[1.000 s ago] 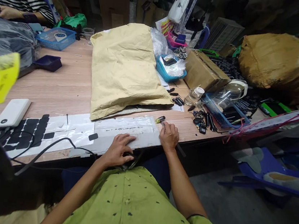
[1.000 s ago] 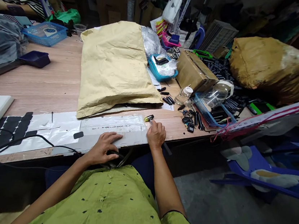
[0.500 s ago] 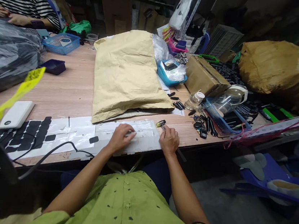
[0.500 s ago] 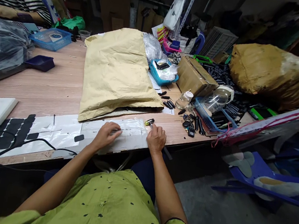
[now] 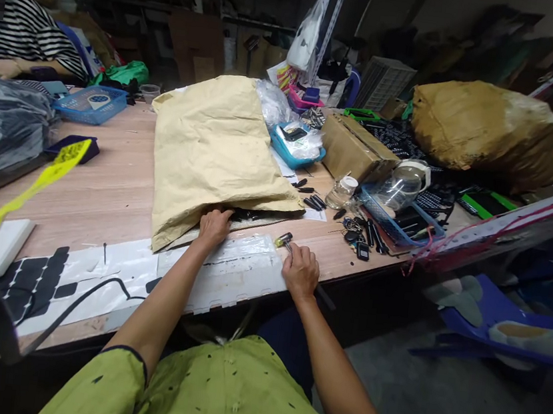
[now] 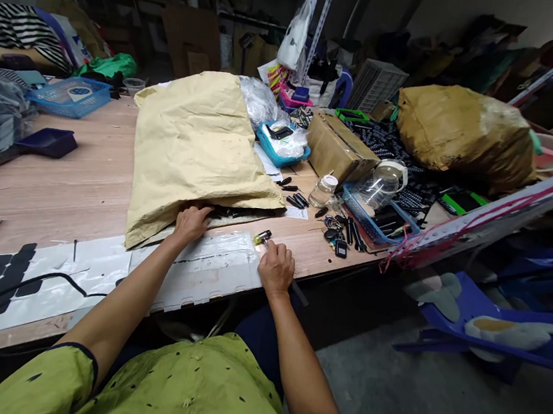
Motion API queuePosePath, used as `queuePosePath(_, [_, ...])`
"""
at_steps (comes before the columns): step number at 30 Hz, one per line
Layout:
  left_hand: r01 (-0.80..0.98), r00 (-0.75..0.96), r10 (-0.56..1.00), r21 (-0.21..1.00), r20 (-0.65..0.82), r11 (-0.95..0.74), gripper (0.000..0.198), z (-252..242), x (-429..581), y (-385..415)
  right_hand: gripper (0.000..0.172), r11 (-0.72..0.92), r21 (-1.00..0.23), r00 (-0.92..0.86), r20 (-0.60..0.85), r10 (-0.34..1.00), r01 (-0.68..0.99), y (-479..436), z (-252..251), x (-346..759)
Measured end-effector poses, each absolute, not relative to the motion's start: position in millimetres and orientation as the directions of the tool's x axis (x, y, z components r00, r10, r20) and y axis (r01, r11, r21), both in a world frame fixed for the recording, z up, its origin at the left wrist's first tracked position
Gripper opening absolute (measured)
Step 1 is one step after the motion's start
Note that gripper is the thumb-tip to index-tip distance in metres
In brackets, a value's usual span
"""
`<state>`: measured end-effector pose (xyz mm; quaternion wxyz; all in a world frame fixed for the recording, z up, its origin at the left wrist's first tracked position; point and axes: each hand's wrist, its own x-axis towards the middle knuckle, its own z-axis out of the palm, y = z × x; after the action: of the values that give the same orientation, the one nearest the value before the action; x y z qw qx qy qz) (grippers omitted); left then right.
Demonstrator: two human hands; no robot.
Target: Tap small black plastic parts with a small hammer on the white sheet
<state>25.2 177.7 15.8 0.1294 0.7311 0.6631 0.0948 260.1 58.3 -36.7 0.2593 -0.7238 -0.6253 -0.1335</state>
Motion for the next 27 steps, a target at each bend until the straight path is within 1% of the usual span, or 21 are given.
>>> queuePosePath(3, [0.956,0.128,0.990,0.272,-0.059,-0.108,0.035,21,26,180,0.032,-0.091,-0.185,0.177,0.524,0.833,0.978,59,-36,258])
queuePosePath(6, [0.944,0.207,0.978,0.259,0.010,-0.202,0.023,26,24,172,0.031,-0.098,-0.173,0.176,0.523,0.834,0.980,59,-35,257])
queuePosePath(8, [0.917,0.265,0.961,0.286,0.083,-0.278,0.016,28,23,160,0.031,-0.102,-0.169,0.176,0.515,0.839,0.980,59,-34,256])
queuePosePath(10, [0.884,0.307,0.944,0.330,0.122,-0.330,0.014,28,23,143,0.031,-0.106,-0.165,0.176,0.502,0.847,0.981,59,-33,256])
queuePosePath(15, [0.803,0.430,0.900,0.423,0.079,-0.421,0.012,14,28,94,0.032,-0.133,-0.153,0.191,0.482,0.855,0.979,61,-32,255])
queuePosePath(19, [0.764,0.414,0.903,0.498,0.110,-0.411,0.013,-3,27,71,0.031,-0.139,-0.156,0.198,0.476,0.857,0.978,62,-31,256])
queuePosePath(23, [0.714,0.369,0.918,0.587,0.149,-0.382,0.020,-14,21,70,0.032,-0.131,-0.166,0.195,0.470,0.861,0.977,61,-30,258])
queuePosePath(27, [0.680,0.346,0.925,0.637,0.158,-0.364,0.014,-19,19,76,0.032,-0.126,-0.195,0.204,0.455,0.867,0.973,62,-29,261])
